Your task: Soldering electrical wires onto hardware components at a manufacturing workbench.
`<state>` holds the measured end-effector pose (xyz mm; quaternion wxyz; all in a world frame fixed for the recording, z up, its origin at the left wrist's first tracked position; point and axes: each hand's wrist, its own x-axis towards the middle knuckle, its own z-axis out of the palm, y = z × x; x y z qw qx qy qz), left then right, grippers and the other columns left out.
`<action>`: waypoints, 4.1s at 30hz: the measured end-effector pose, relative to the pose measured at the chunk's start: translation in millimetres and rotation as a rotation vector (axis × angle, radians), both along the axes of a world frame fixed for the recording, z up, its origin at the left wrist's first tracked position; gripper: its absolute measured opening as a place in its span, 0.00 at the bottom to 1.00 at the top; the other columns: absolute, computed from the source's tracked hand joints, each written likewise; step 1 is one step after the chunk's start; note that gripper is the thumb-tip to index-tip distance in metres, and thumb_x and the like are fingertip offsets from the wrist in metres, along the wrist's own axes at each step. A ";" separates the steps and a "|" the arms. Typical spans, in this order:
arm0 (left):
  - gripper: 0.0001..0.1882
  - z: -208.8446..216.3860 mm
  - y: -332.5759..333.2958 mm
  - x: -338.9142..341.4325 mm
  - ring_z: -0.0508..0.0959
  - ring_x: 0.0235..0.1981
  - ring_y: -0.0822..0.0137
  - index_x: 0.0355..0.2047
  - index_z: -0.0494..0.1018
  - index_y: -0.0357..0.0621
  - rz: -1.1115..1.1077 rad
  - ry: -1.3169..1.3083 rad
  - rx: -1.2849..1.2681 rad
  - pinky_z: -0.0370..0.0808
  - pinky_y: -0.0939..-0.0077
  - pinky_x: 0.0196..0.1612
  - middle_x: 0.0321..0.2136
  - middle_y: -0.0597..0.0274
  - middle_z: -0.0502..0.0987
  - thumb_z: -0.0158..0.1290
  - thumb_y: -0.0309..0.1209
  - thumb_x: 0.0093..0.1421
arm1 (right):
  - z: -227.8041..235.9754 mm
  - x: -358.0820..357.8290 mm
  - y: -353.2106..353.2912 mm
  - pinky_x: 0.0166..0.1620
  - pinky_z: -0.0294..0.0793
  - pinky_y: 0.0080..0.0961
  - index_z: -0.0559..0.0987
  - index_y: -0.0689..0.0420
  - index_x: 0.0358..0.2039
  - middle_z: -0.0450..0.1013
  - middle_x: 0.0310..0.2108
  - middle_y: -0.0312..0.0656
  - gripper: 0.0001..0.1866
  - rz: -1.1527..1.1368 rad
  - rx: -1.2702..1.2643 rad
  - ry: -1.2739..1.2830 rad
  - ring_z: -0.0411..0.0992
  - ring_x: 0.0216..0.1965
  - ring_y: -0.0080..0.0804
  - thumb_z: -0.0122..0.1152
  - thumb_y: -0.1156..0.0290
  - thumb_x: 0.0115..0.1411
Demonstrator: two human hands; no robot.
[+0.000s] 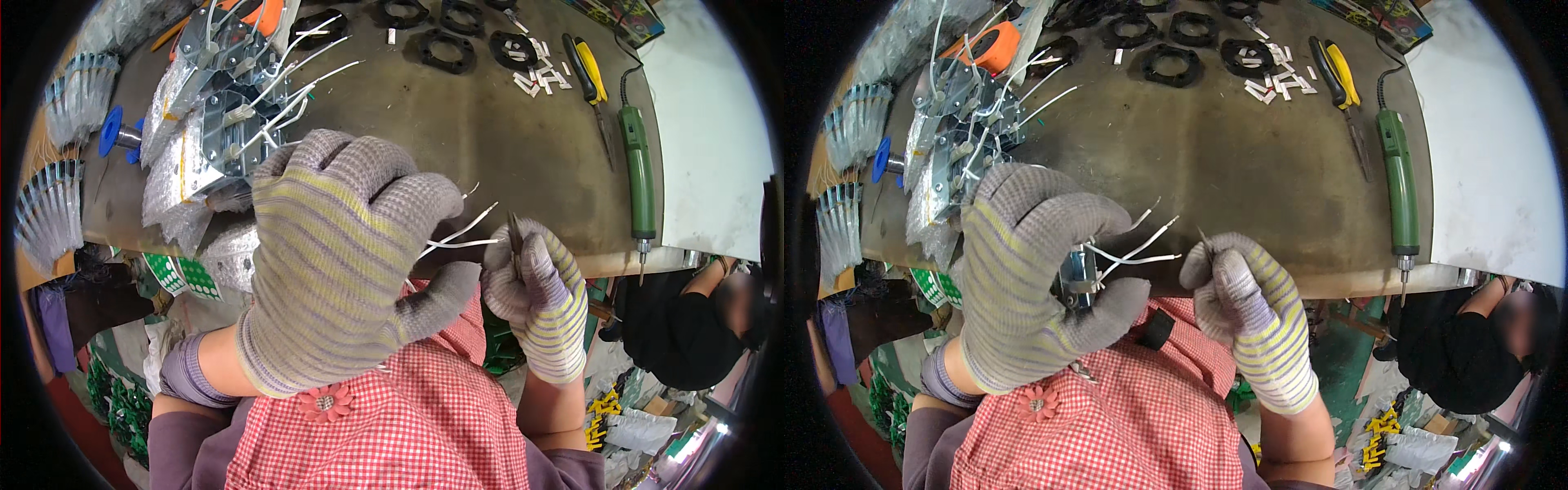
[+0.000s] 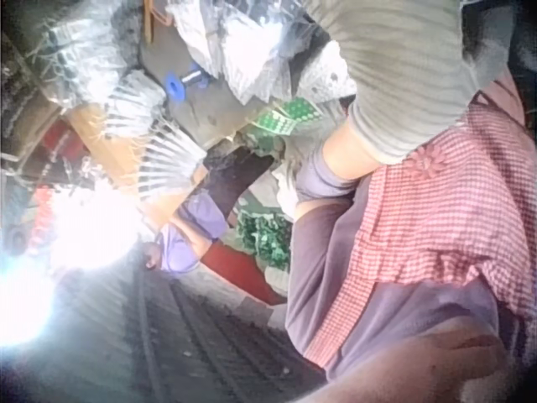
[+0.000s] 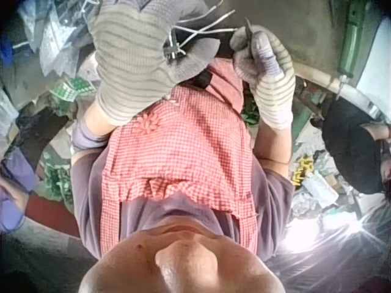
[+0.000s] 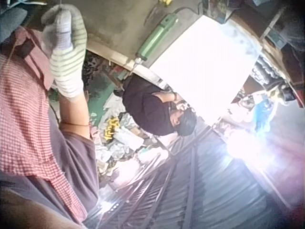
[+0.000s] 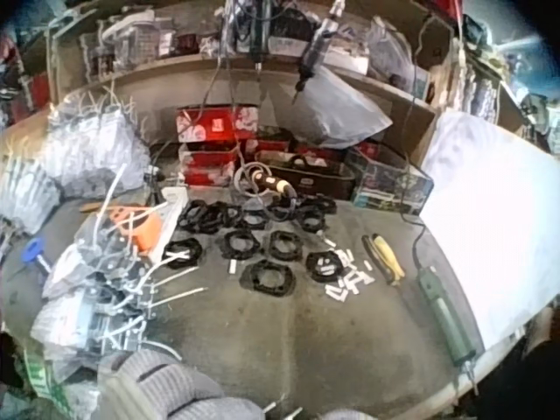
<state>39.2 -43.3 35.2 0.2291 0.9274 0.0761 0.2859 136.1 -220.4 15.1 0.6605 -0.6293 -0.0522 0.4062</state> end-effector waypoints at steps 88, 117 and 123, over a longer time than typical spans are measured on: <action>0.05 0.1 2.4 15.9 0.70 0.25 0.65 0.24 0.75 0.44 -0.088 0.115 -0.241 0.66 0.72 0.30 0.24 0.63 0.70 0.61 0.24 0.48 | 5.9 3.1 16.8 0.28 0.65 0.17 0.77 0.61 0.40 0.69 0.21 0.31 0.16 0.065 -0.051 -0.118 0.64 0.23 0.16 0.53 0.59 0.67; 0.24 -0.5 25.4 -61.4 0.72 0.36 0.60 0.38 0.76 0.49 -0.113 -0.068 0.219 0.70 0.60 0.39 0.34 0.64 0.72 0.66 0.50 0.46 | -17.1 94.8 0.1 0.46 0.72 0.38 0.77 0.57 0.47 0.76 0.40 0.49 0.19 -0.040 -0.501 -1.798 0.74 0.42 0.45 0.63 0.75 0.52; 0.29 -45.6 34.0 -98.3 0.73 0.42 0.58 0.40 0.75 0.54 0.125 -0.050 0.345 0.69 0.62 0.45 0.42 0.65 0.71 0.69 0.52 0.40 | 17.1 12.2 0.7 0.39 0.76 0.31 0.79 0.58 0.45 0.78 0.36 0.45 0.18 0.930 -0.157 -0.634 0.77 0.33 0.35 0.65 0.69 0.53</action>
